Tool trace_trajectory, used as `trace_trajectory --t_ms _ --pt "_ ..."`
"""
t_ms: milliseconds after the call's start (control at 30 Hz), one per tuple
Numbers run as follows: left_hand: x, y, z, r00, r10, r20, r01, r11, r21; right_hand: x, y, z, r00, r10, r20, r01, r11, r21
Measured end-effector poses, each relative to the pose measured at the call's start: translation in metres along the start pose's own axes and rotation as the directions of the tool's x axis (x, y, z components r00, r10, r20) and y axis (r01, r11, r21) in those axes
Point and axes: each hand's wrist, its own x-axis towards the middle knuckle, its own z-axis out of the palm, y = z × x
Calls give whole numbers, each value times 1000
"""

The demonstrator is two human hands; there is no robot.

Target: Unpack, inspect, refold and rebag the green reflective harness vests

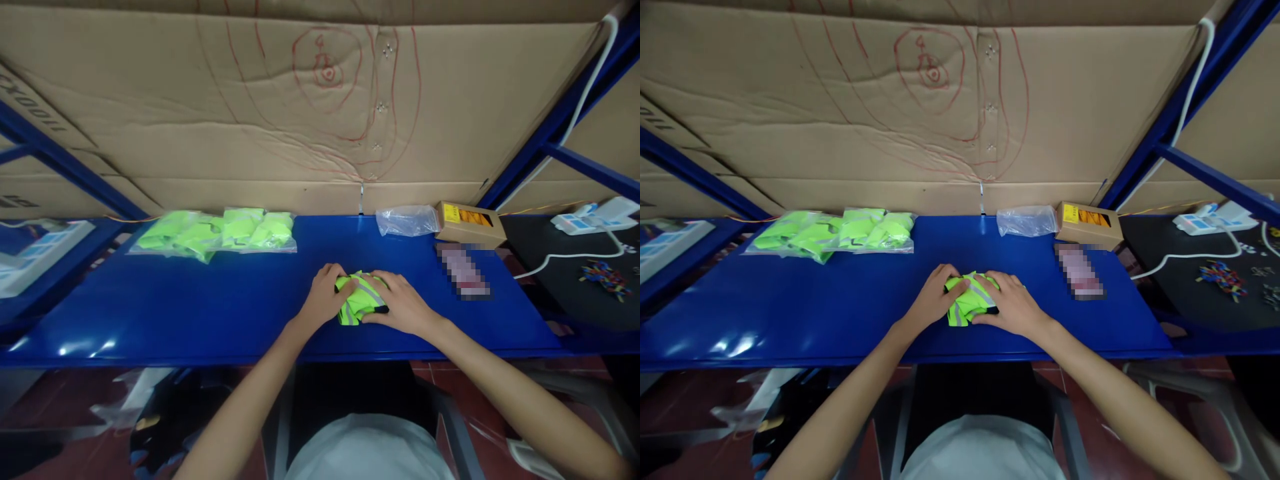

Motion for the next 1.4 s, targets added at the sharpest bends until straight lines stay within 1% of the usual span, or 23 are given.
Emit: trace_trajectory --t_ms 100,200,267,333,400,467,533,600,633,700,767,800,833,867,933,1000,1067,1133,1167,1233,1300,1400 --pt "-3 3 -3 1000 -1 30 2 999 -47 7 -1 -3 999 33 29 -33 999 -1" --pt "-3 6 -12 998 -7 68 14 995 -102 17 3 -10 997 55 53 -59 995 80" --pt "3 6 -22 993 -50 108 72 973 -218 26 8 -16 995 67 68 -77 986 150" --pt "13 3 -33 981 -111 162 166 909 -383 39 16 -22 994 72 84 -89 969 229" --pt "27 -2 -43 966 -124 226 227 825 -517 53 24 -27 992 87 93 -111 946 304" --pt "40 -6 -51 959 -74 274 229 771 -594 66 31 -29 989 137 55 -148 923 356" --pt "50 -9 -53 954 -25 297 226 712 -665 76 33 -29 971 237 -25 -207 889 408" --pt "55 -10 -49 953 -22 301 240 663 -709 80 32 -27 920 385 -78 -294 807 513" --pt "55 -9 -45 955 -32 294 242 654 -717 80 31 -26 884 463 -70 -339 736 586" --pt "53 -6 -37 967 -63 248 226 664 -712 79 27 -25 819 574 23 -400 541 740" --pt "48 -4 -31 975 -114 191 217 674 -706 75 23 -25 786 599 156 -425 338 840" --pt "47 -4 -31 972 -151 178 233 665 -709 74 21 -26 778 592 210 -434 265 861" --pt "46 -4 -31 965 -197 174 261 645 -718 73 21 -27 772 586 247 -445 220 868" --pt "45 -5 -33 952 -247 182 299 616 -728 72 20 -28 767 585 262 -453 204 868" --pt "46 -8 -40 921 -336 196 362 558 -747 71 21 -32 762 599 248 -456 224 861" --pt "49 -11 -50 902 -387 189 388 541 -746 70 23 -34 767 608 207 -447 275 851" --pt "52 -14 -59 908 -388 159 376 587 -717 68 28 -37 784 602 152 -426 344 836" --pt "54 -16 -68 924 -364 121 342 638 -690 63 34 -38 793 604 83 -419 441 794" --pt "55 -17 -73 929 -356 103 323 642 -696 61 38 -39 789 613 44 -425 491 761" --pt "56 -18 -83 931 -357 77 294 609 -737 56 45 -42 765 643 -35 -448 570 688" --pt "57 -18 -92 928 -369 46 262 561 -785 53 50 -45 739 668 -87 -466 600 650" --pt "60 -18 -99 922 -387 12 229 520 -823 53 54 -49 722 684 -104 -474 599 646"
